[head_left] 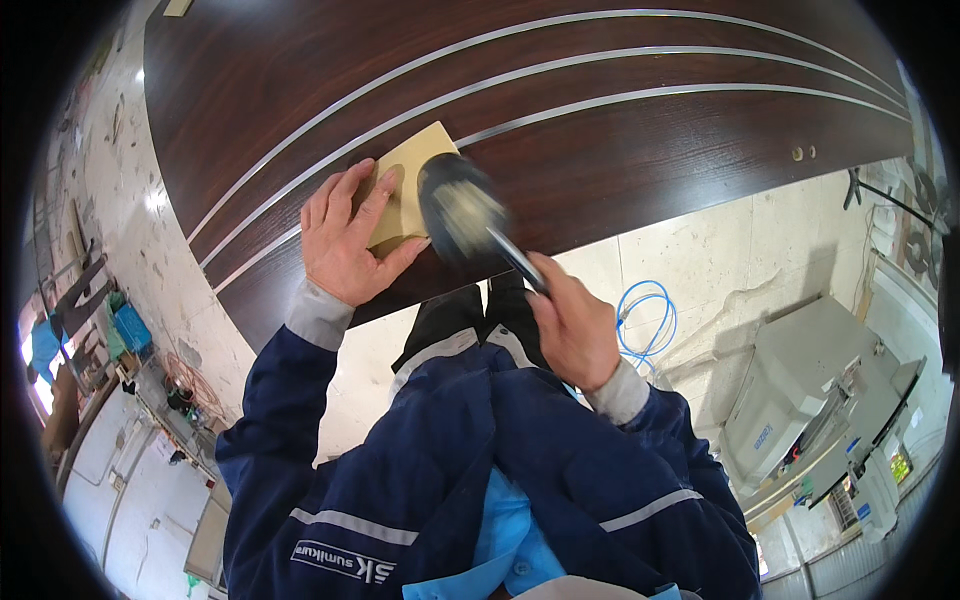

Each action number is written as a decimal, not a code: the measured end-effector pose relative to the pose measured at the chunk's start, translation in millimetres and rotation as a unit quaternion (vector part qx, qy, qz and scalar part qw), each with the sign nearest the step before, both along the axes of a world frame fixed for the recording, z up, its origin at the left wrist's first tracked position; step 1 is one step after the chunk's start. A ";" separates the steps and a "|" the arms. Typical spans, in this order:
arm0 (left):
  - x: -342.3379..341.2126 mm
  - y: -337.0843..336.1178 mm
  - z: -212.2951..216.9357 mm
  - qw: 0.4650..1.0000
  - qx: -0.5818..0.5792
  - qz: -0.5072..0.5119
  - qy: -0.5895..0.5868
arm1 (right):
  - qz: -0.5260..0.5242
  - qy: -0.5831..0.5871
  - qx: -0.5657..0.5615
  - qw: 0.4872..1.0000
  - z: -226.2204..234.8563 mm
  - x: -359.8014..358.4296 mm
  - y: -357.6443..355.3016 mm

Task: The person aligns thin metal strips on a dark wooden panel, trims excess with pliers, and secures them by tapping with a rubber mallet and a small wooden block. The person repeatedly repositions the block and taps along the strips to ensure they are flush.

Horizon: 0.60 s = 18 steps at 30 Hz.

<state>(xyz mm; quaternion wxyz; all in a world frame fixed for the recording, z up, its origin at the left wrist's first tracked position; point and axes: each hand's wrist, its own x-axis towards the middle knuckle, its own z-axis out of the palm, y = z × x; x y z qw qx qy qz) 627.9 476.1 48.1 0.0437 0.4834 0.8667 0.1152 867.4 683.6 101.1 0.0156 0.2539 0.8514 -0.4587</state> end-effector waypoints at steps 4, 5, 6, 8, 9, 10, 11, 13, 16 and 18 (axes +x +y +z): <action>-8.3 4.9 -4.2 0.996 0.066 0.013 -0.053 | 0.019 0.074 0.015 0.997 7.4 -4.3 -25.8; -13.2 7.2 -4.5 0.992 0.080 -0.028 -0.091 | 0.009 0.094 0.020 0.995 9.4 -4.0 -28.6; -13.2 9.5 -4.7 0.997 0.055 -0.029 -0.043 | 0.009 0.132 0.025 0.991 10.4 -4.2 -30.6; -11.7 15.5 -5.6 0.999 0.036 -0.022 -0.011 | -0.019 0.112 0.054 0.992 12.7 -5.3 -33.0; -10.8 19.1 -6.3 0.998 0.045 -0.022 -0.022 | -0.044 0.042 0.033 0.998 14.4 -6.0 -33.9; -10.6 23.7 -8.0 0.997 0.067 -0.016 -0.028 | -0.073 -0.004 0.017 0.997 16.1 -7.3 -34.3; -10.7 27.6 -8.9 0.996 0.081 -0.024 -0.030 | -0.099 -0.030 0.004 0.995 18.0 -8.4 -35.4; -11.7 36.7 -10.9 0.993 0.113 -0.026 -0.033 | -0.129 0.035 -0.015 0.991 23.5 -8.2 -36.5; -11.7 53.5 -13.3 0.994 0.102 -0.038 -0.031 | -0.147 0.148 0.004 0.978 24.2 -5.0 -33.2; -8.4 65.2 -14.0 0.992 0.115 -0.036 -0.037 | -0.182 -0.045 0.004 0.982 17.0 -2.0 -28.8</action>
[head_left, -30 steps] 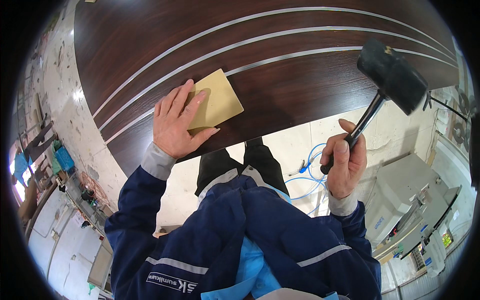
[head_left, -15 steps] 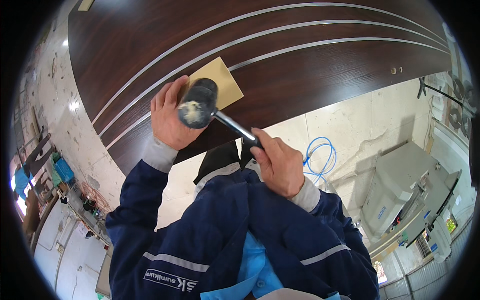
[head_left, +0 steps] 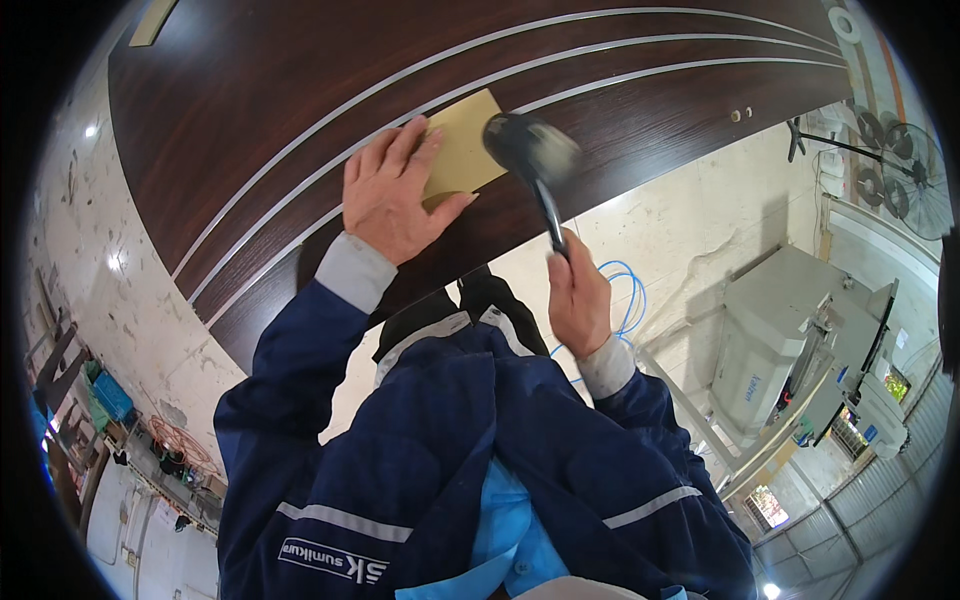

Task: The person aligns thin metal strips on a dark wooden panel, trims excess with pliers, and secures them by tapping with a rubber mallet and a small wooden block. The person repeatedly repositions the block and taps along the strips to ensure they are flush.

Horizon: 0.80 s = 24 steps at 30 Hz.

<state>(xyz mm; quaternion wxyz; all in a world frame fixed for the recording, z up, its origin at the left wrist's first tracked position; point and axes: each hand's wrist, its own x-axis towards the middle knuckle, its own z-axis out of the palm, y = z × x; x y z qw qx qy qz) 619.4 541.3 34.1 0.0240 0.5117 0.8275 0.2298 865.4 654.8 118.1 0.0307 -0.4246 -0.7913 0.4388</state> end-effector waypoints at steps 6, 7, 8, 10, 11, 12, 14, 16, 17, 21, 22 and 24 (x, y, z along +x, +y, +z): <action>16.6 47.3 -8.0 0.999 0.032 -0.010 -0.036 | -0.041 0.166 0.115 0.979 -23.7 14.0 8.5; 19.1 57.8 -9.7 0.998 0.051 -0.007 -0.038 | -0.050 0.098 0.125 0.986 -26.7 14.4 11.5; 22.6 66.7 -11.3 0.999 0.028 -0.011 -0.045 | -0.084 0.018 0.047 0.995 -27.6 15.5 15.2; 30.4 79.2 -13.5 0.998 0.025 -0.025 -0.059 | -0.135 -0.023 0.025 0.990 -27.9 16.9 21.7; 33.7 76.0 -14.4 0.997 0.054 -0.008 -0.062 | -0.171 0.009 -0.016 0.985 -27.2 17.6 25.7; 43.4 67.8 -12.8 0.995 0.059 0.001 -0.075 | -0.165 0.041 -0.029 0.985 -24.9 20.6 26.1; 59.7 42.1 -9.3 0.992 0.020 -0.003 -0.122 | -0.189 0.072 -0.047 0.978 -20.4 26.0 26.4; 60.8 4.4 -10.6 0.997 -0.015 -0.008 -0.081 | -0.210 0.089 -0.051 0.972 -16.3 32.6 23.0; 59.6 -13.5 -10.7 0.997 -0.035 -0.014 -0.064 | -0.213 0.087 -0.058 0.971 -14.9 35.7 20.4; 48.1 -55.4 -8.3 0.996 -0.077 -0.030 -0.045 | -0.211 0.086 -0.062 0.972 -14.8 40.3 18.1; 45.6 -59.1 -6.6 0.995 -0.082 -0.035 -0.036 | -0.207 0.090 -0.054 0.973 -15.1 40.5 18.3; 42.9 -58.3 -3.0 0.994 -0.100 -0.041 -0.018 | -0.204 0.089 -0.069 0.973 -14.7 40.7 19.4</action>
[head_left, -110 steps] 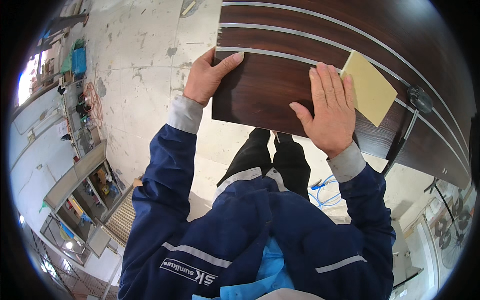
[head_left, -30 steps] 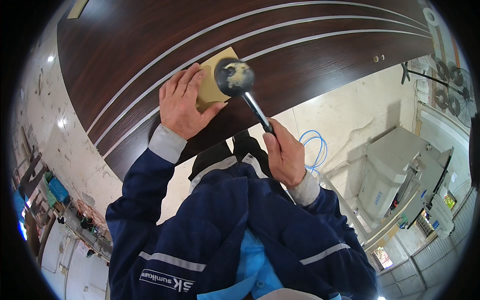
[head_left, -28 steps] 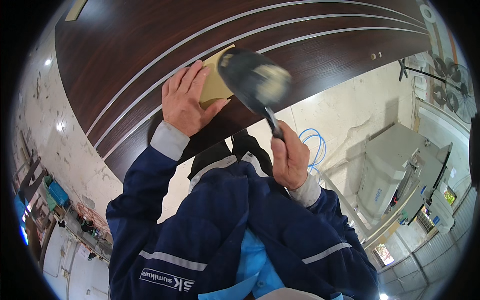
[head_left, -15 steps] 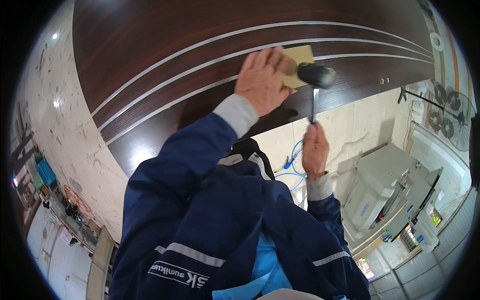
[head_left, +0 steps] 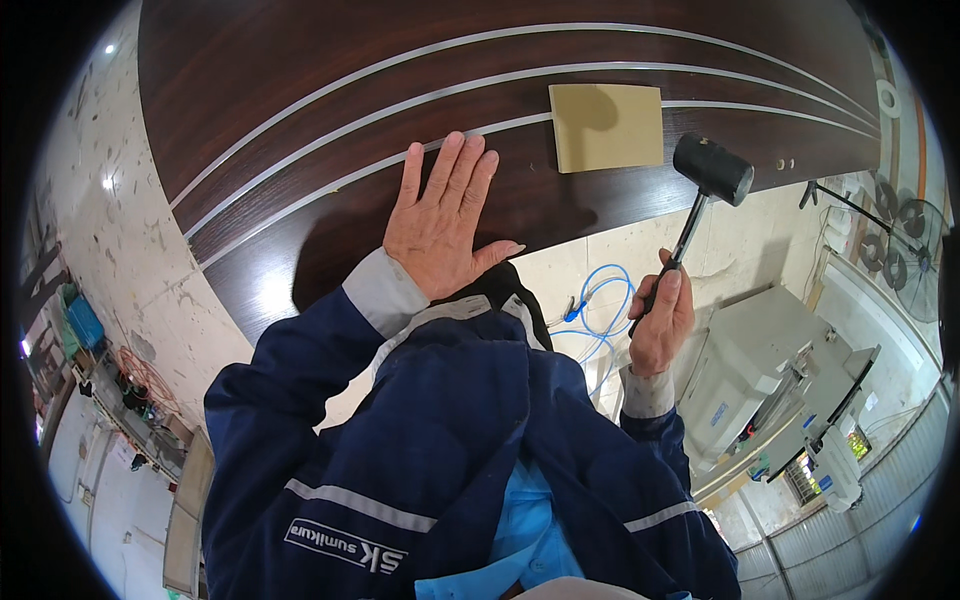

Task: The person aligns thin metal strips on a dark wooden panel, trims excess with pliers, and secures them by tapping with a rubber mallet and a small wooden block. The person repeatedly repositions the block and taps along the strips to ensure they are flush.

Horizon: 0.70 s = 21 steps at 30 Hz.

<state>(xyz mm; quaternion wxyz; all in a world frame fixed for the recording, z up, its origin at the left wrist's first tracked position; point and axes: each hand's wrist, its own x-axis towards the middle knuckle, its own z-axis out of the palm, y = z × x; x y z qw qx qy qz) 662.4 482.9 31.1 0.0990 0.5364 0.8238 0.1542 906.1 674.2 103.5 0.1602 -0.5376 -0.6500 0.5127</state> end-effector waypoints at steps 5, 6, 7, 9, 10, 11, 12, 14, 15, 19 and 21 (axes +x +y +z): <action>-3.8 12.1 5.0 0.998 -0.061 -0.004 0.001 | 0.016 0.011 -0.010 1.000 2.4 1.7 -1.3; -4.1 13.6 6.0 0.998 -0.066 -0.003 0.004 | 0.017 0.012 -0.011 1.000 2.1 2.3 -2.1; -4.3 14.6 7.6 0.998 -0.068 -0.006 0.009 | 0.015 0.015 -0.007 1.000 0.9 2.4 -2.7; -4.7 17.0 12.3 0.997 -0.073 -0.009 0.020 | 0.006 0.027 -0.031 0.999 -1.3 2.7 -3.6; -4.5 18.9 15.6 0.997 -0.073 -0.001 0.020 | -0.009 0.035 -0.034 0.999 -1.9 2.7 -3.9; -4.5 22.5 19.0 0.997 -0.078 0.004 0.022 | 0.007 0.031 -0.028 0.999 -0.4 3.5 -4.1; -5.1 27.3 21.8 0.997 -0.069 0.010 0.024 | 0.013 0.027 -0.015 0.999 2.2 4.0 -4.6; -12.0 45.8 22.6 0.999 0.021 0.021 0.024 | 0.026 0.019 0.031 0.999 13.9 6.1 -6.1; -15.7 58.0 21.9 0.997 0.070 0.027 0.022 | 0.028 0.039 0.082 0.995 21.5 6.8 -6.7; -33.4 108.7 5.4 0.993 0.115 -0.012 0.031 | 0.040 0.134 0.240 0.961 48.9 2.4 -10.2; -37.6 120.1 1.2 0.995 0.093 -0.023 0.040 | 0.045 0.233 0.289 0.927 45.2 -6.7 -6.0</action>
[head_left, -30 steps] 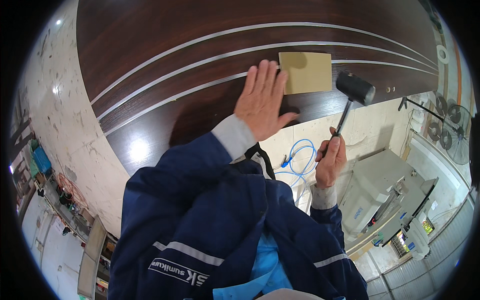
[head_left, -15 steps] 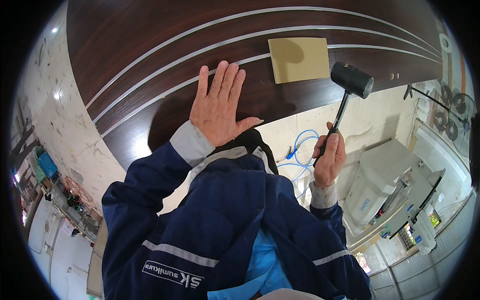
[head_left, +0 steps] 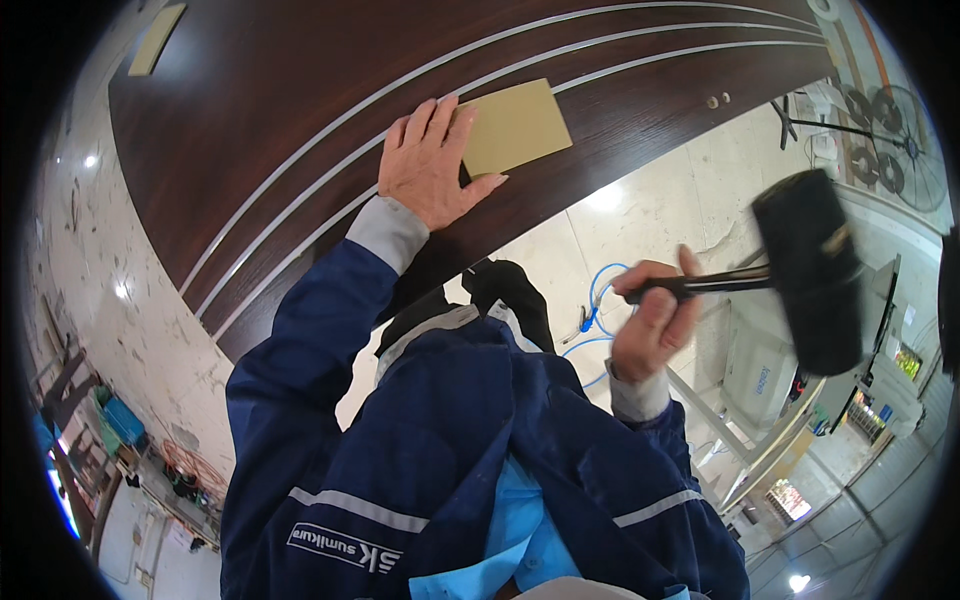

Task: The person aligns thin metal strips on a dark wooden panel, trims excess with pliers, and secures them by tapping with a rubber mallet and a small wooden block. The person repeatedly repositions the block and taps along the strips to ensure they are flush.

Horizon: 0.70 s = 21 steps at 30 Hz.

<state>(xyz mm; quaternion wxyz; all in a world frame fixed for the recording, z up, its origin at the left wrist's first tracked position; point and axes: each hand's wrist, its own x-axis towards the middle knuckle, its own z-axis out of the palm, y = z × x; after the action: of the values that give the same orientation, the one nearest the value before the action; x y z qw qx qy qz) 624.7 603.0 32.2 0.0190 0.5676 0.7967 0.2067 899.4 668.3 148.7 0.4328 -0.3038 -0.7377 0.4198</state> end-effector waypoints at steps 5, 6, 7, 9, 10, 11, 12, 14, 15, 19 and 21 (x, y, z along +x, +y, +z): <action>-2.3 18.6 3.2 1.000 -0.019 0.002 0.011 | 0.001 -0.328 -0.068 0.942 -37.4 -10.8 19.6; -1.9 23.8 4.6 1.000 -0.014 0.002 0.019 | -0.018 -0.314 -0.101 0.944 -40.1 -7.6 22.0; -1.7 30.5 5.0 1.000 -0.025 -0.001 0.012 | -0.031 -0.281 -0.106 0.953 -41.5 -4.2 25.0; 0.5 41.7 6.3 0.999 -0.032 -0.014 -0.002 | -0.038 -0.173 -0.075 0.981 -40.9 0.7 34.1; 2.7 49.1 6.5 1.000 -0.025 -0.014 0.001 | -0.034 -0.094 -0.044 0.994 -39.9 1.4 40.1; 5.3 58.0 6.6 1.000 -0.016 -0.015 0.007 | -0.019 -0.088 0.001 0.996 -39.7 0.2 50.9; 7.8 65.7 6.9 1.000 -0.028 -0.015 0.003 | -0.016 -0.092 -0.011 0.996 -40.5 -2.6 60.7; 14.6 87.3 7.6 0.999 -0.021 -0.019 0.017 | -0.044 -0.331 -0.066 0.940 -41.6 -4.3 85.6; 20.1 100.2 8.4 1.000 -0.014 -0.019 0.018 | -0.030 -0.432 -0.120 0.893 -39.1 1.4 99.9; 32.2 135.5 12.8 1.000 -0.022 -0.021 0.000 | -0.058 -0.192 0.012 0.980 -37.9 16.1 121.8; 36.0 152.6 14.1 0.999 -0.033 -0.021 -0.007 | -0.069 -0.182 -0.071 0.978 -43.2 19.5 135.3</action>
<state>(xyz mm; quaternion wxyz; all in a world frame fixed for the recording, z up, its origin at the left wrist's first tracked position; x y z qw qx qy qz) 660.8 755.6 46.4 0.0477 0.5815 0.7910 0.1840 918.9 803.5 105.5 0.2964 -0.4549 -0.7500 0.3777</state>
